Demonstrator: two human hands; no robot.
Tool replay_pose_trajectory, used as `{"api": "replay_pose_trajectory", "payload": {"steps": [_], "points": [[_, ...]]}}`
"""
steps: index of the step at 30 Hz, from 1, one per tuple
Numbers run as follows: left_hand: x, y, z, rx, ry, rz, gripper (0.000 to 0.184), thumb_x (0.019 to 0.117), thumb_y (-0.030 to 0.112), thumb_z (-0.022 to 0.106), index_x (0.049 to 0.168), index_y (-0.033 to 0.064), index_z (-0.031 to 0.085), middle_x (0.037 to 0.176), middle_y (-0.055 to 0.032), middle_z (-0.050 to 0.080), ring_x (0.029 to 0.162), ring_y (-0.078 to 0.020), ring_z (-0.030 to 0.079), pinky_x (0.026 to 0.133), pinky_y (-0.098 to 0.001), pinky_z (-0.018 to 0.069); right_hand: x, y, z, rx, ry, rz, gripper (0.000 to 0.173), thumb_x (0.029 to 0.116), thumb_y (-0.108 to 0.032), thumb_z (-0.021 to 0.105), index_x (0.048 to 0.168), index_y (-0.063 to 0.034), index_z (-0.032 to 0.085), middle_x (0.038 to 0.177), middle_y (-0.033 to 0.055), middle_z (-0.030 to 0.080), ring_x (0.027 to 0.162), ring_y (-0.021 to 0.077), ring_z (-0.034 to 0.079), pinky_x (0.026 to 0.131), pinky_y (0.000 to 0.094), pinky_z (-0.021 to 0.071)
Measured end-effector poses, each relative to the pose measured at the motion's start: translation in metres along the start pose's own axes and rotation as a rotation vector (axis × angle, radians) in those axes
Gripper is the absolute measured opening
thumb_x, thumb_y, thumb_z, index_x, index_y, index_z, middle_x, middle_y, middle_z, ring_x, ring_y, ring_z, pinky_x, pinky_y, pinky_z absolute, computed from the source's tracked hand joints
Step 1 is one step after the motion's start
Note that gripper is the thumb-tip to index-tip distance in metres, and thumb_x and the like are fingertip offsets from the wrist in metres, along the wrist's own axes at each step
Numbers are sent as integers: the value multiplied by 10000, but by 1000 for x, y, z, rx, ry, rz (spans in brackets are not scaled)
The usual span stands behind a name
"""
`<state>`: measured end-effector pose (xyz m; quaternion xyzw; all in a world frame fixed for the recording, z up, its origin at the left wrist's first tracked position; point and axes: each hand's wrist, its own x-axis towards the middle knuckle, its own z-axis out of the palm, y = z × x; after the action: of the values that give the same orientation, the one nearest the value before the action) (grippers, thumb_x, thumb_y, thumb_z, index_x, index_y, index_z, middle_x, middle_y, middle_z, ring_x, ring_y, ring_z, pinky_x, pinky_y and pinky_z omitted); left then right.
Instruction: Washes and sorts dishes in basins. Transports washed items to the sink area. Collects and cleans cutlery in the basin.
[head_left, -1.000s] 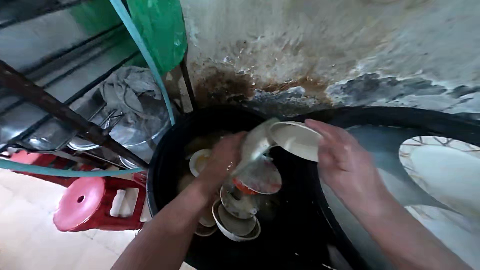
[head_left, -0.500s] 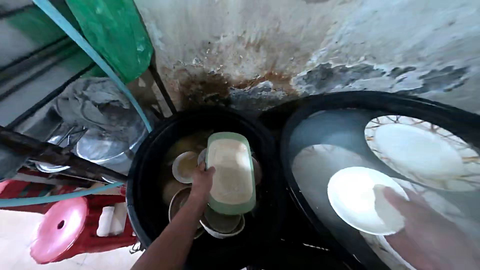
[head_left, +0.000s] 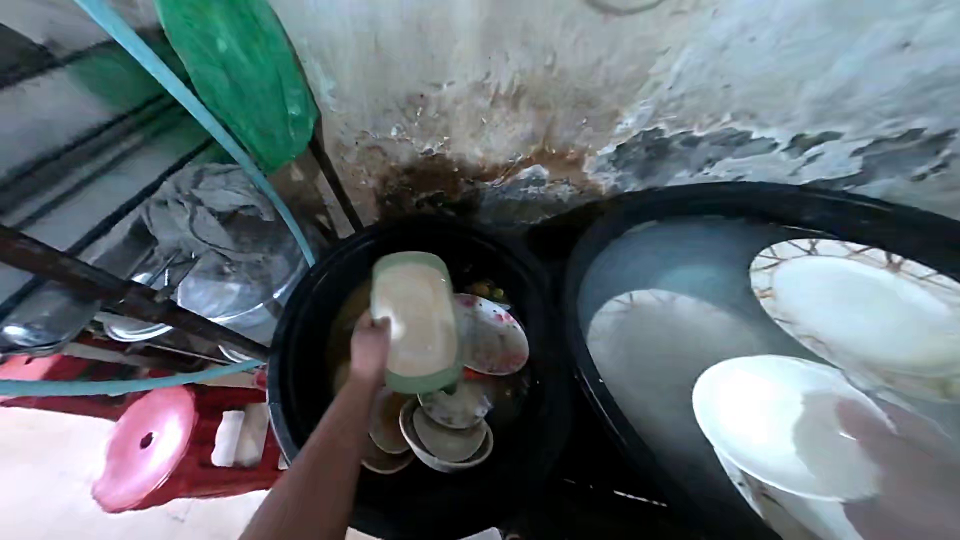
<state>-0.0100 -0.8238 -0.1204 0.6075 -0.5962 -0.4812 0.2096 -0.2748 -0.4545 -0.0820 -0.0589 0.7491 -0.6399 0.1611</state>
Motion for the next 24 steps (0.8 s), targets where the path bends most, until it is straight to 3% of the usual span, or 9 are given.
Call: {"api": "replay_pose_trajectory", "payload": {"steps": [5, 9, 12, 15, 18, 20, 22, 24], "points": [[5, -8, -43, -8, 52, -171, 398, 1048, 157, 574, 1424, 40, 515, 1261, -259, 623, 1121, -379, 633, 932, -574, 515, -4, 5, -4, -2, 1, 44, 301, 1087, -126, 411, 1368, -23, 440, 1051, -86, 599, 919, -70, 626, 844, 184, 561], [-30, -38, -40, -127, -27, -192, 398, 1038, 95, 566, 1420, 9, 496, 1240, -226, 635, 1058, -287, 672, 884, -459, 574, 0, 8, 1, 25, 28, 53, 312, 1087, -128, 413, 1377, -23, 462, 1066, -71, 614, 924, -56, 632, 847, 190, 564], [-32, -55, -42, -181, 68, -190, 398, 1041, 66, 550, 1424, -18, 482, 1240, -230, 627, 1039, -265, 668, 871, -429, 570, 3, 3, 6, 21, 73, 58, 324, 1089, -152, 425, 1390, -37, 461, 1087, -58, 597, 927, -52, 623, 840, 190, 556], [-11, -69, -56, -109, 155, -180, 415, 1037, 74, 552, 1429, -34, 467, 1277, -261, 602, 1098, -310, 641, 919, -475, 543, 10, 2, 8, 46, 75, 26, 317, 1085, -159, 439, 1381, -47, 469, 1077, -59, 601, 919, -49, 628, 835, 193, 560], [-2, -68, -62, -43, 83, -169, 391, 1046, 93, 548, 1414, -23, 484, 1262, -257, 612, 1091, -312, 650, 921, -483, 546, 12, 1, 12, 21, 99, 18, 278, 1082, -147, 445, 1335, -46, 500, 1045, -54, 603, 884, -39, 630, 801, 197, 566], [-3, -65, -59, -15, 0, -174, 426, 1039, 87, 566, 1446, 4, 472, 1283, -248, 610, 1097, -312, 653, 922, -477, 550, 13, 3, 13, -47, 106, 32, 328, 1073, -131, 465, 1386, -38, 487, 1105, -5, 596, 914, -19, 623, 807, 212, 557], [-2, -63, -51, 101, -52, -159, 523, 1028, 67, 573, 1522, 41, 406, 1392, -253, 558, 1207, -344, 614, 992, -504, 522, 14, 5, 13, -118, 88, 38, 379, 1058, -119, 479, 1428, -39, 463, 1168, 42, 585, 946, 1, 611, 818, 231, 543], [-2, -55, -42, 351, -23, -54, 592, 1012, 52, 581, 1560, 24, 357, 1516, -260, 460, 1361, -382, 509, 1104, -521, 445, 14, 4, 13, -161, 77, 29, 403, 1049, -103, 484, 1444, -26, 451, 1219, 76, 576, 984, 6, 600, 842, 234, 531]]}}
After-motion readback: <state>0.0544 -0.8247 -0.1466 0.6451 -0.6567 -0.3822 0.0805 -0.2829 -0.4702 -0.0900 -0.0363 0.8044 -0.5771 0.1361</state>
